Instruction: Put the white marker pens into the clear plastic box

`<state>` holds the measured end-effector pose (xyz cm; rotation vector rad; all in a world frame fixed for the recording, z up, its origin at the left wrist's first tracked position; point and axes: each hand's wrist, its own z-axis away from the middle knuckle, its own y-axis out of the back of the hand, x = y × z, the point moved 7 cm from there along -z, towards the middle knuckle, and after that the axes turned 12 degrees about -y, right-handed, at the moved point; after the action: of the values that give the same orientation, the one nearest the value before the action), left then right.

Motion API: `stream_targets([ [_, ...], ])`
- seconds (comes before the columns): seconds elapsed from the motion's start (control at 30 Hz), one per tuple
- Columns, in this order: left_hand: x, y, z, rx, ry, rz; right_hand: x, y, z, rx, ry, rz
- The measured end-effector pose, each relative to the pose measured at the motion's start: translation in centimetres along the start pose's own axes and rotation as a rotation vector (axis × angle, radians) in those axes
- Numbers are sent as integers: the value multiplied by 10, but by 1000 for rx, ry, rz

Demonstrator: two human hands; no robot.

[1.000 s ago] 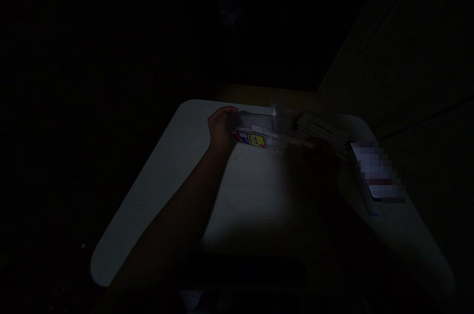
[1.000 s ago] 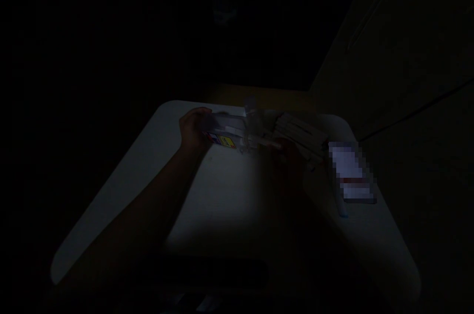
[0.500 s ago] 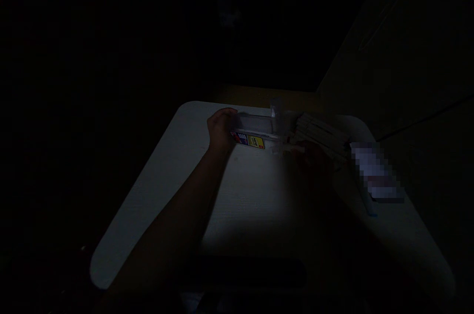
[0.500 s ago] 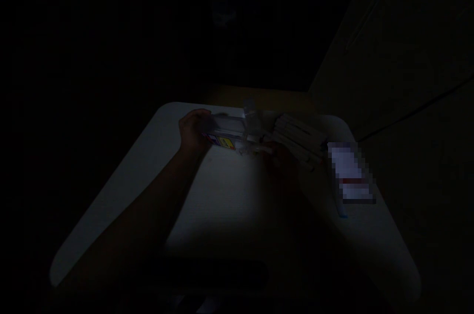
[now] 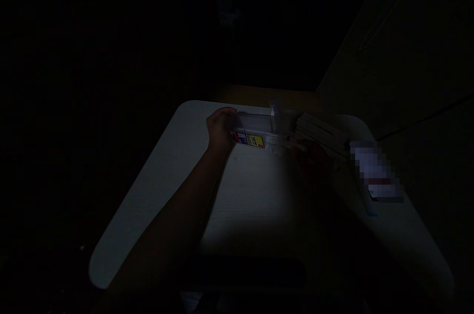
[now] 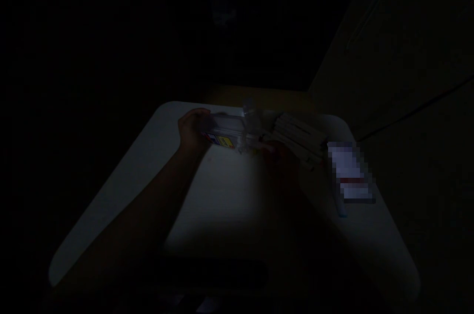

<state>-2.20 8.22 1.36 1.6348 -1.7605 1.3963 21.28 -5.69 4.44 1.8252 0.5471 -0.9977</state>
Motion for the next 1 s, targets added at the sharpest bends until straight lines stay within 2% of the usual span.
stream_targets([
  [0.23,5,0,0,5,-28,-30,7,4,0,28,-6,-7],
  [0.67,4,-2,1,-10,2,-20,6,5,-2,51,53,7],
  [1.0,4,-1,0,-4,-22,-26,-2,-1,0,7,109,58],
])
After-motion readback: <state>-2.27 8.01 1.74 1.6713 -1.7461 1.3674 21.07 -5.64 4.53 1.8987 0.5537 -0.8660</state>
